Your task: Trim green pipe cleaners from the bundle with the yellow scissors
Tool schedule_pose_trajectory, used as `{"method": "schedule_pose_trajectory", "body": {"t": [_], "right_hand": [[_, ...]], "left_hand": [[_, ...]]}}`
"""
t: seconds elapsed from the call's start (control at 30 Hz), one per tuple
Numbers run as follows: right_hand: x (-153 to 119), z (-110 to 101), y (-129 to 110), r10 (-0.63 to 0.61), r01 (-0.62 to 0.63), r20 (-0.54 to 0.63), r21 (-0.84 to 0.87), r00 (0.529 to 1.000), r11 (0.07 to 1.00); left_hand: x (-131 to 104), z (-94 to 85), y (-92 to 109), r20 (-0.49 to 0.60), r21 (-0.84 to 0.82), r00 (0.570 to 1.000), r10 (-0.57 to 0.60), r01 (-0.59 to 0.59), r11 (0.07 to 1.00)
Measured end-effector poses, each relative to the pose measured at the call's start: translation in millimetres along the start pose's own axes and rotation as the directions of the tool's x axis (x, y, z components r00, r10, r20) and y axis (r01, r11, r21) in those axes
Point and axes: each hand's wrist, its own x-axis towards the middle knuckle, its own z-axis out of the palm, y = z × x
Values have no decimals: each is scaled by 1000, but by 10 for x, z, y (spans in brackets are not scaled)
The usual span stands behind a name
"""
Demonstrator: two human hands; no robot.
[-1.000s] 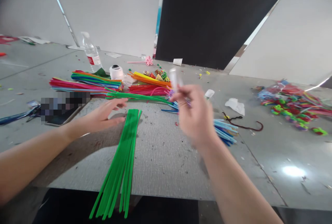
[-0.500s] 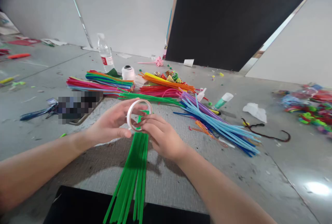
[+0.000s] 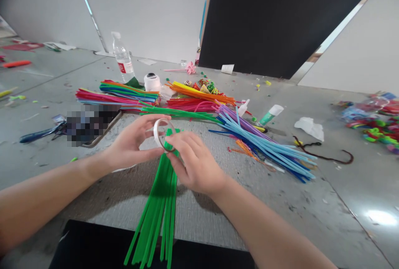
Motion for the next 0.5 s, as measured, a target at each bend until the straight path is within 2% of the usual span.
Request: {"method": "schedule_pose_trajectory", "body": {"t": [0.2,0.33,0.43,0.5], "right_hand": [[54,3,-62,-4,8,27,-141,1000,990],[68,-1,-53,50,-67,-92,-194,994,979],[70,5,-50,60,-103,-191,-221,980,970],[64,17,-50,87,-130,-233,-180,969,975]], "left_hand": [[-20,-45,-28,88,170,996,-7,-8,985],[14,-104,-30,154,302,988,6,-53,952],[42,-111,-37,149,353,989,-7,-46,934],[63,-108,-40,140,377,990,-25,-30,926]]}}
